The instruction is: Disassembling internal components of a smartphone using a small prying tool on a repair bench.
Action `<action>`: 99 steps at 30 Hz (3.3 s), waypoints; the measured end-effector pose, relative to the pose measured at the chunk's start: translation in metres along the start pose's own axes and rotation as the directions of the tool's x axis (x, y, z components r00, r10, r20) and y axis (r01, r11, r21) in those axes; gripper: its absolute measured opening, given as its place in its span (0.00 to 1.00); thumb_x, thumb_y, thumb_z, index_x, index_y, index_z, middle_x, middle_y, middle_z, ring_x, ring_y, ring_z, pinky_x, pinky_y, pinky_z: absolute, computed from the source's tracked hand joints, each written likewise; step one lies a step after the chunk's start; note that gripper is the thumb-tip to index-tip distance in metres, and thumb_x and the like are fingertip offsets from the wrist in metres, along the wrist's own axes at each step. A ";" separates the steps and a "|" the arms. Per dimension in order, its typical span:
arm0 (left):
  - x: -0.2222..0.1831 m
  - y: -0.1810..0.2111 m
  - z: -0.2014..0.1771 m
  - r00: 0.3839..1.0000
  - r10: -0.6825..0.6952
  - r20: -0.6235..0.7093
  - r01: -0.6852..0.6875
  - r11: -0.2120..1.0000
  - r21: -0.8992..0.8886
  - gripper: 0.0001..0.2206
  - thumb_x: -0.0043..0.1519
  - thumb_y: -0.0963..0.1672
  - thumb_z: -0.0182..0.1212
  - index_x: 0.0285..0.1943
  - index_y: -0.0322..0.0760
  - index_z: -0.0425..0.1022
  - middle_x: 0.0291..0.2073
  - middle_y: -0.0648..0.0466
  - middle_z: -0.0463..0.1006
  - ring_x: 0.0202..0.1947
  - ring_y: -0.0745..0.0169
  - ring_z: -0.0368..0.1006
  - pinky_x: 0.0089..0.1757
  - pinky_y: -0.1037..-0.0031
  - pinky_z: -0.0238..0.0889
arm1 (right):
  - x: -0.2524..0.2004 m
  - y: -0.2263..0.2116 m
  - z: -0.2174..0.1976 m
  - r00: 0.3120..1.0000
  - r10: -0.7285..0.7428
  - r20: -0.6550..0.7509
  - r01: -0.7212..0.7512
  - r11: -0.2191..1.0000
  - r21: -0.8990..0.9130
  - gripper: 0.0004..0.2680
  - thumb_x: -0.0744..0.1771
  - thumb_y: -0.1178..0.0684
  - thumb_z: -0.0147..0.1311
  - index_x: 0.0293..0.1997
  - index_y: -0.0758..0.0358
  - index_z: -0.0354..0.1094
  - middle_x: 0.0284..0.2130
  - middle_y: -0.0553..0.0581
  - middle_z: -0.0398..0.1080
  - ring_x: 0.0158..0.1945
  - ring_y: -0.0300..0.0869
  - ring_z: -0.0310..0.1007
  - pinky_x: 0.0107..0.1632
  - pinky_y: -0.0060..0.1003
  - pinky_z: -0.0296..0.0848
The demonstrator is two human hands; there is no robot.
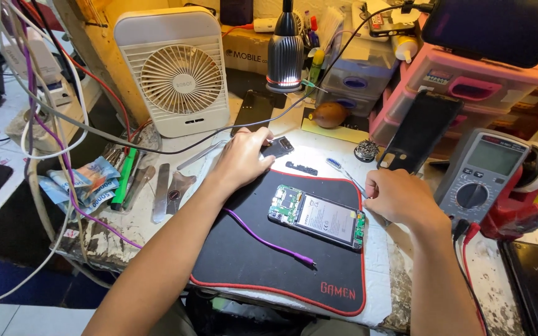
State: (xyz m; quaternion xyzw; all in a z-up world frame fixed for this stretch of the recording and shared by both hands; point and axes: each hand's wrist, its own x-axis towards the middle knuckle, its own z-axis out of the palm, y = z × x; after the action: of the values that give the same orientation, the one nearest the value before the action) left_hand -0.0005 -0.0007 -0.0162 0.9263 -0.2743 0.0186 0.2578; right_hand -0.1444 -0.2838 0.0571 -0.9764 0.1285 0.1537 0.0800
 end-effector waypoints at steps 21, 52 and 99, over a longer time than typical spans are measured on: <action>-0.006 0.029 -0.012 0.993 -0.088 -0.080 -0.023 0.519 -0.854 0.08 0.60 0.35 0.58 0.46 0.26 0.79 0.24 0.45 0.82 0.24 0.64 0.82 0.34 0.75 0.78 | -0.011 -0.028 -0.005 0.917 -0.099 -0.387 0.266 0.875 0.405 0.07 0.68 0.54 0.58 0.46 0.61 0.79 0.39 0.65 0.79 0.41 0.51 0.79 0.40 0.43 0.77; -0.009 0.024 -0.009 0.871 0.388 0.301 0.120 0.426 -0.897 0.12 0.70 0.45 0.55 0.57 0.35 0.78 0.47 0.48 0.81 0.51 0.62 0.76 0.53 0.64 0.73 | -0.008 -0.044 0.027 0.541 -0.457 -0.705 0.778 0.590 0.215 0.07 0.62 0.62 0.66 0.41 0.61 0.75 0.28 0.57 0.75 0.29 0.46 0.78 0.34 0.37 0.78; -0.025 0.061 -0.037 0.809 0.466 0.359 -0.321 0.861 -0.395 0.21 0.54 0.40 0.70 0.59 0.42 0.76 0.65 0.50 0.71 0.66 0.40 0.63 0.60 0.52 0.62 | -0.010 -0.044 -0.006 0.959 -0.241 0.152 0.215 0.962 0.167 0.38 0.55 0.37 0.77 0.70 0.56 0.62 0.51 0.68 0.69 0.55 0.57 0.74 0.45 0.44 0.75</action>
State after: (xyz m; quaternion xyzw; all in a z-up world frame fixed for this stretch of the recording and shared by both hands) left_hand -0.0496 -0.0142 0.0404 0.7739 -0.5129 -0.1826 0.3236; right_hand -0.1403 -0.2409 0.0712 -0.9593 0.0186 0.2166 0.1803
